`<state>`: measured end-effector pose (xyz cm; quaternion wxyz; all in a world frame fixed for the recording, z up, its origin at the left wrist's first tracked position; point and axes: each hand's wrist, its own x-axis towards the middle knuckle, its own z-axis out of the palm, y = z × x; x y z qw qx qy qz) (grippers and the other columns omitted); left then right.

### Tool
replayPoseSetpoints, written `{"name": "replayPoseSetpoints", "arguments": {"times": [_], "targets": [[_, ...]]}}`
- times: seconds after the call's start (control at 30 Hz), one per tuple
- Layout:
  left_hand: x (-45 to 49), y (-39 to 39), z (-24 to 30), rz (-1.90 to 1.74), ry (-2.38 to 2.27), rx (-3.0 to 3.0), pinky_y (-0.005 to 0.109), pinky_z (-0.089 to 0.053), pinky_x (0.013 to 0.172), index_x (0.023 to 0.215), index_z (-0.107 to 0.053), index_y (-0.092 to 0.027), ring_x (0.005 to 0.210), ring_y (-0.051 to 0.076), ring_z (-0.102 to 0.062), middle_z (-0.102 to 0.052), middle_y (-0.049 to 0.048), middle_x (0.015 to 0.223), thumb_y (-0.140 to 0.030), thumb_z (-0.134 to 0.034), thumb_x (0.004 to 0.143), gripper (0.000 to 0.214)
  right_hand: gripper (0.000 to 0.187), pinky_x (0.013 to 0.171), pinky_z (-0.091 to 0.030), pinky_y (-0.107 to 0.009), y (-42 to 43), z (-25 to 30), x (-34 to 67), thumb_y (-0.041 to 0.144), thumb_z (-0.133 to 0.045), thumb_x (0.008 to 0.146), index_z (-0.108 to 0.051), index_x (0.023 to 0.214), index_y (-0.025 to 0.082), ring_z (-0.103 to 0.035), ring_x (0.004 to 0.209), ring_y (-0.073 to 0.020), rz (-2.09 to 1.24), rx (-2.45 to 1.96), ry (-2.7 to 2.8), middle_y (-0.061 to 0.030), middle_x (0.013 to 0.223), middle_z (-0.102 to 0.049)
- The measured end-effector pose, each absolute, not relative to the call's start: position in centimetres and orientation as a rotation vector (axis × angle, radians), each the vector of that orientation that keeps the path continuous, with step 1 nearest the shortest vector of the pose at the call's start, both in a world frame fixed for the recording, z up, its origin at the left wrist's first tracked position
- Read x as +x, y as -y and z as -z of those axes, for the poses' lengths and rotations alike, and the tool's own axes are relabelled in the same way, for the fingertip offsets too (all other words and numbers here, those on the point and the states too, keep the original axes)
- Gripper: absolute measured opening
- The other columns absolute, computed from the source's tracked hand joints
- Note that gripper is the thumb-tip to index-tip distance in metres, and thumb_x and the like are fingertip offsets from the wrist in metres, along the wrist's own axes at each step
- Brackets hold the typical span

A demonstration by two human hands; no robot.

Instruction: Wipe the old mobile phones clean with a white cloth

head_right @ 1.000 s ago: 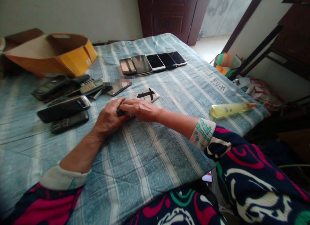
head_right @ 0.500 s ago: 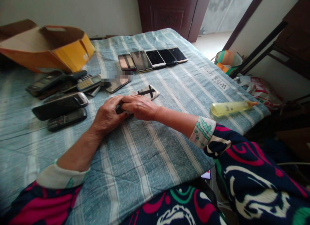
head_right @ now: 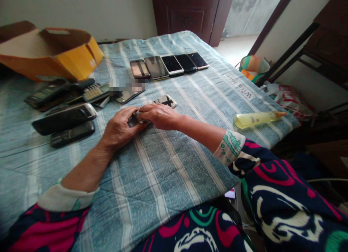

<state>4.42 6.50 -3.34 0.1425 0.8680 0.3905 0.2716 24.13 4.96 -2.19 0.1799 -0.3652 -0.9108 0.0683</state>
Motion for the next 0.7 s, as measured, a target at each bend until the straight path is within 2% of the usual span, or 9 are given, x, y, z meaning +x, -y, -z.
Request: {"name": "replayPoseSetpoints", "arguments": {"times": [0.17,0.3,0.5,0.7], "targets": [[4.5,-6.5,3.3,-0.767,-1.137,2.538,0.048,-0.043,0.105,0.118,-0.057,-0.02,0.118,0.031,-0.055,-0.062,0.0107,0.123,-0.049,-0.06,0.079,0.048,0.034,0.085,-0.04,-0.029,-5.6,2.4,27.8,0.008,-0.034,0.093,-0.062,0.11,0.017,-0.053,0.1,-0.0176,-0.116,-1.311,2.436,-0.008,0.113,-0.061],[4.5,-6.4,3.2,-0.768,-1.14,2.546,0.049,-0.043,0.104,0.117,-0.057,-0.02,0.118,0.031,-0.056,-0.063,0.0107,0.122,-0.05,-0.059,0.08,0.047,0.034,0.085,-0.042,-0.031,-5.2,2.5,28.3,0.006,-0.033,0.091,-0.063,0.106,0.015,-0.051,0.101,-0.0197,-0.07,-1.484,2.325,-0.0098,0.114,-0.06],[4.5,-6.6,3.2,-0.772,-1.131,2.545,0.048,-0.044,0.103,0.115,-0.058,-0.021,0.115,0.032,-0.057,-0.064,0.0112,0.119,-0.053,-0.058,0.079,0.048,0.031,0.098,-0.038,-0.034,-3.1,2.8,24.4,0.004,-0.038,0.091,-0.064,0.104,0.014,-0.049,0.111,-0.0197,-0.105,-1.101,2.494,-0.0098,0.114,-0.059],[4.6,-6.5,3.2,-0.767,-1.143,2.52,0.048,-0.043,0.104,0.116,-0.058,-0.021,0.116,0.031,-0.056,-0.064,0.0107,0.12,-0.053,-0.06,0.079,0.049,0.032,0.084,-0.04,-0.03,-4.8,2.4,25.4,0.005,-0.038,0.09,-0.064,0.104,0.017,-0.053,0.099,-0.0181,-0.14,-1.283,2.406,-0.0085,0.109,-0.061]]}}
